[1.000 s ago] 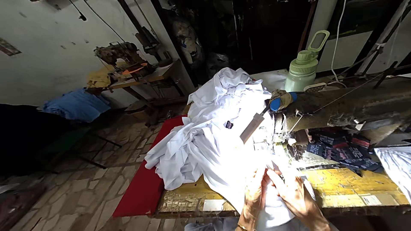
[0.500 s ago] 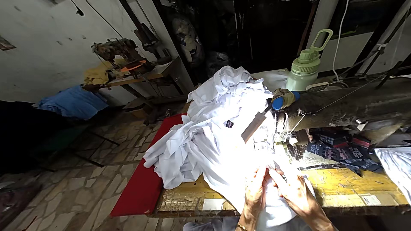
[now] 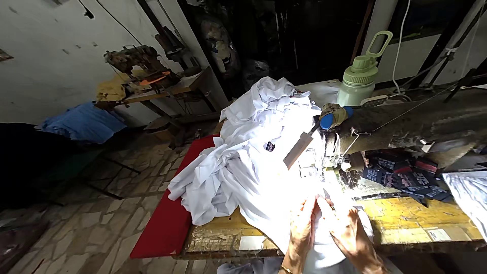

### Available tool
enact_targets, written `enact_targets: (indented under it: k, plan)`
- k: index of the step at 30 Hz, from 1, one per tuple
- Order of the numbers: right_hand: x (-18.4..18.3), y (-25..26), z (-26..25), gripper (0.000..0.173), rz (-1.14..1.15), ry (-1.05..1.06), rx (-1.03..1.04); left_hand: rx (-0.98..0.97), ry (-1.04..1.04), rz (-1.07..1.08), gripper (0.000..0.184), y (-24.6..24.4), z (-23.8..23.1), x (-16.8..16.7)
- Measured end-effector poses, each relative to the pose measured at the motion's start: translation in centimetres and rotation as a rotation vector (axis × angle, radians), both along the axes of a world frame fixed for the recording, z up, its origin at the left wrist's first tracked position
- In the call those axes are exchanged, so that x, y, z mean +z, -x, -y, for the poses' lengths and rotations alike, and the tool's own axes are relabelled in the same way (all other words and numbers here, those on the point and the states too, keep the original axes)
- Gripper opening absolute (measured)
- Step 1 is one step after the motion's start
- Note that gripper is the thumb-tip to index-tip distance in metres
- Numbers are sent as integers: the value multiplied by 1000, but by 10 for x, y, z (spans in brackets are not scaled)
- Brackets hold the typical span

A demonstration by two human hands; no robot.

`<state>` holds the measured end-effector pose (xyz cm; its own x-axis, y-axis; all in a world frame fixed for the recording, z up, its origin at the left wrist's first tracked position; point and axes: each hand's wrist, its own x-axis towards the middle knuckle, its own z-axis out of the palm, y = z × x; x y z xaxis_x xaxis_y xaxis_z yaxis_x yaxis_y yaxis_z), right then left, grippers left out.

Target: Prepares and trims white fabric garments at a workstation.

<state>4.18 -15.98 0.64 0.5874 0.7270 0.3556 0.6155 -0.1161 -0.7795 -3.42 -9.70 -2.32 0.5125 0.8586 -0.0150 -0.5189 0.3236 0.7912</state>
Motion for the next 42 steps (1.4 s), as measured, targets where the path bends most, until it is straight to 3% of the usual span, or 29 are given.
enact_targets:
  k: [5,11,27,38,42]
  plan:
    - [-6,5,1,26,171,-65,3,27,-52,-11,25,0,-1,-3]
    - [0,-8,9,30,-14,8,50,-16,136,96,28,2,-3,1]
    - [3,-14,10,30,-44,92,87,-21,127,112,26,1,-3,2]
    - [-6,-13,-5,30,-296,-18,-46,-39,120,81,28,2,-5,-7]
    - [-12,-12,2,33,-198,-136,51,10,133,75,28,3,-1,-1]
